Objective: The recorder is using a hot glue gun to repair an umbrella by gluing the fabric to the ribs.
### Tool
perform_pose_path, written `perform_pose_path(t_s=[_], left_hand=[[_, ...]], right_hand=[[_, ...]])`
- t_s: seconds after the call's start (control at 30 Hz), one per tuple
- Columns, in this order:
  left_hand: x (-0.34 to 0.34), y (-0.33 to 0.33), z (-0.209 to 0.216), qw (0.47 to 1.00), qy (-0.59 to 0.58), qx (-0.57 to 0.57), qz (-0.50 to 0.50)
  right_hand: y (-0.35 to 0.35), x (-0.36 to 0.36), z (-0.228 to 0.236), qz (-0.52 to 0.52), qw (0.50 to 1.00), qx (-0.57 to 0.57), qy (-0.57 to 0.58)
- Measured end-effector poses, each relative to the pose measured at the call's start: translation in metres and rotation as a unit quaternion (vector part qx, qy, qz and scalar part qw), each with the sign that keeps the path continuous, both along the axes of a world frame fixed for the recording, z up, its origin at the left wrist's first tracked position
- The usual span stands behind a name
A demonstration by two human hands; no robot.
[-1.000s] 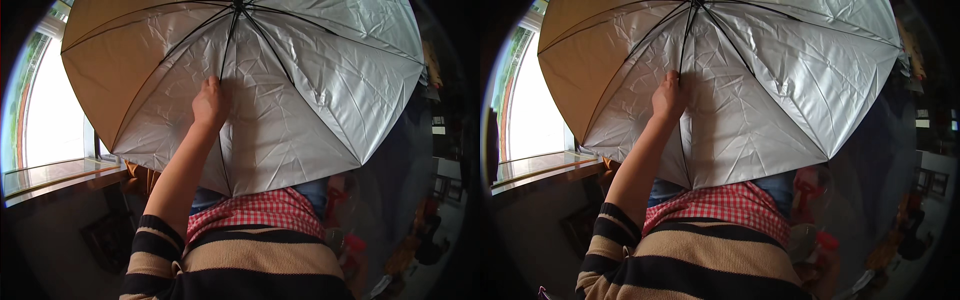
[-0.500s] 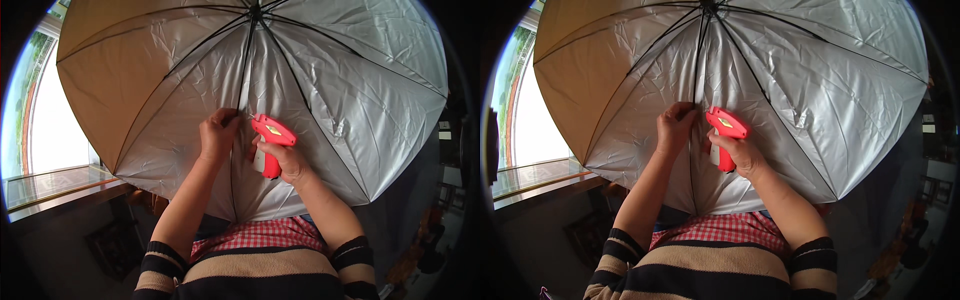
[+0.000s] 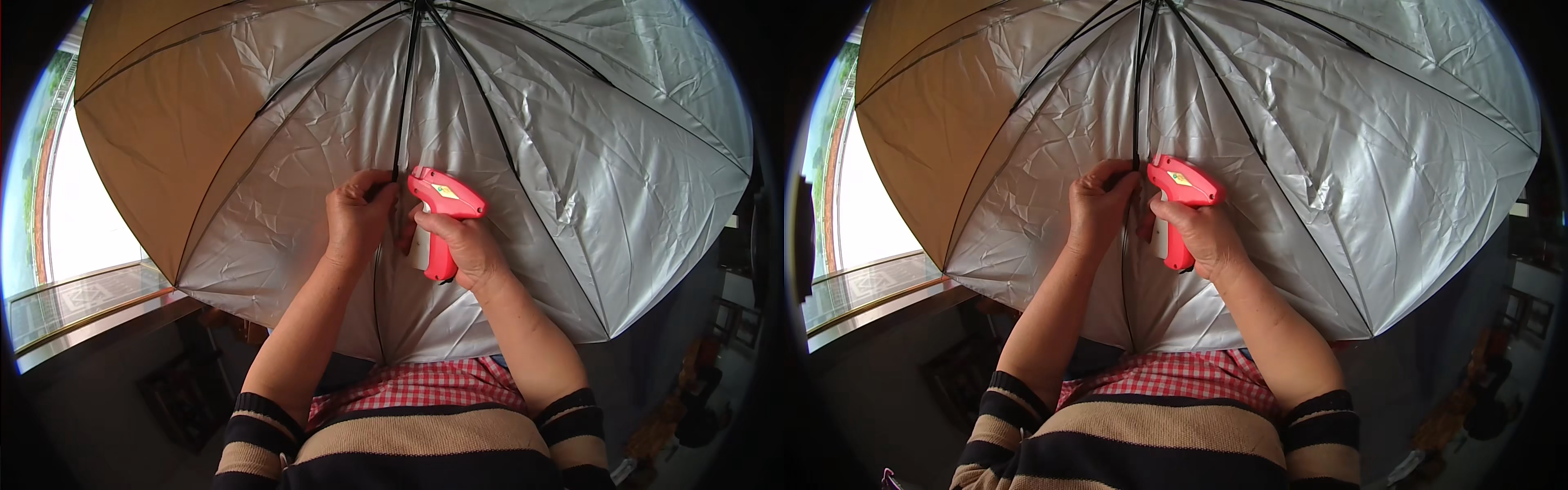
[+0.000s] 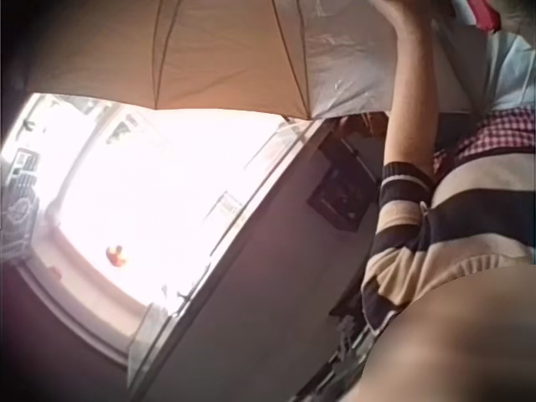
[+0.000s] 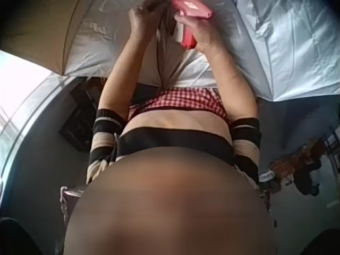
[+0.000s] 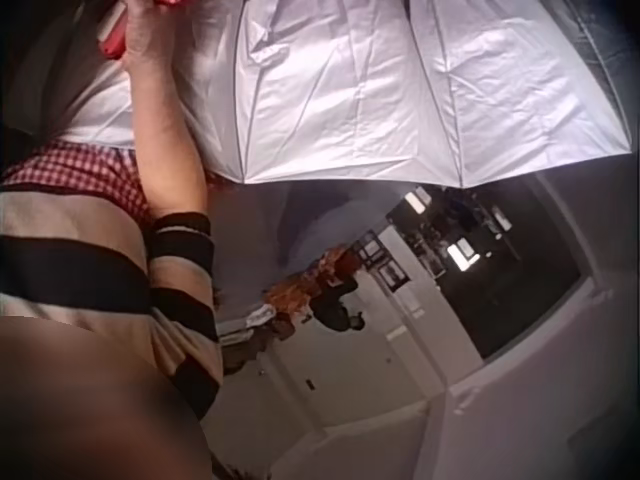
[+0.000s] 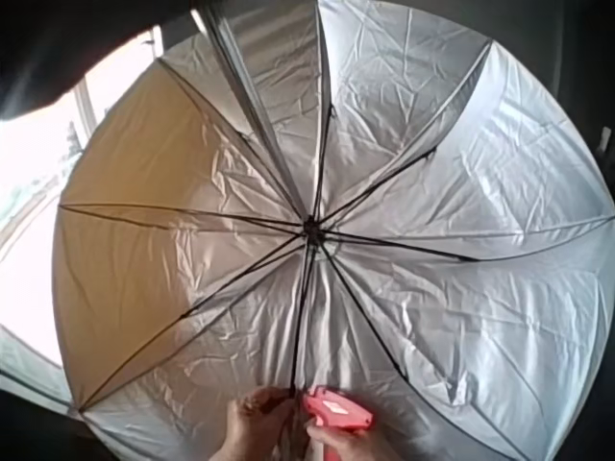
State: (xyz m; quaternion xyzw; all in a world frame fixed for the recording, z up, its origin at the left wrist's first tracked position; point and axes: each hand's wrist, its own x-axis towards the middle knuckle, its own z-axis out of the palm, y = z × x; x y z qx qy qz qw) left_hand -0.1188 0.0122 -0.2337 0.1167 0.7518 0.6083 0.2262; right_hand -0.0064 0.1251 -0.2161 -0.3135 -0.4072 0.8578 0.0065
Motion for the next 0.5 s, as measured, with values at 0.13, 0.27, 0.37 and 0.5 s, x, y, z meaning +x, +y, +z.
perform_pose_path(t_s=[0.13,0.27,0.37,0.5], left_hand=[[0.001,0.0,0.0,1.0,0.003,-0.005,0.003],[0.001,0.001,0.002,1.0,-0.009,-0.01,0.005],[0.002,0.003,0.006,1.0,-0.016,-0.013,0.006],[0.002,0.004,0.011,1.0,-0.019,-0.023,0.004]], right_hand=[[0.001,0.0,0.0,0.002,1.0,0.004,0.013],[0.005,0.0,0.005,0.027,0.995,-0.099,0.012],[0.006,0.002,0.002,0.04,0.988,-0.143,0.043],[0.007,0.002,0.006,0.047,0.985,-0.167,0.023]])
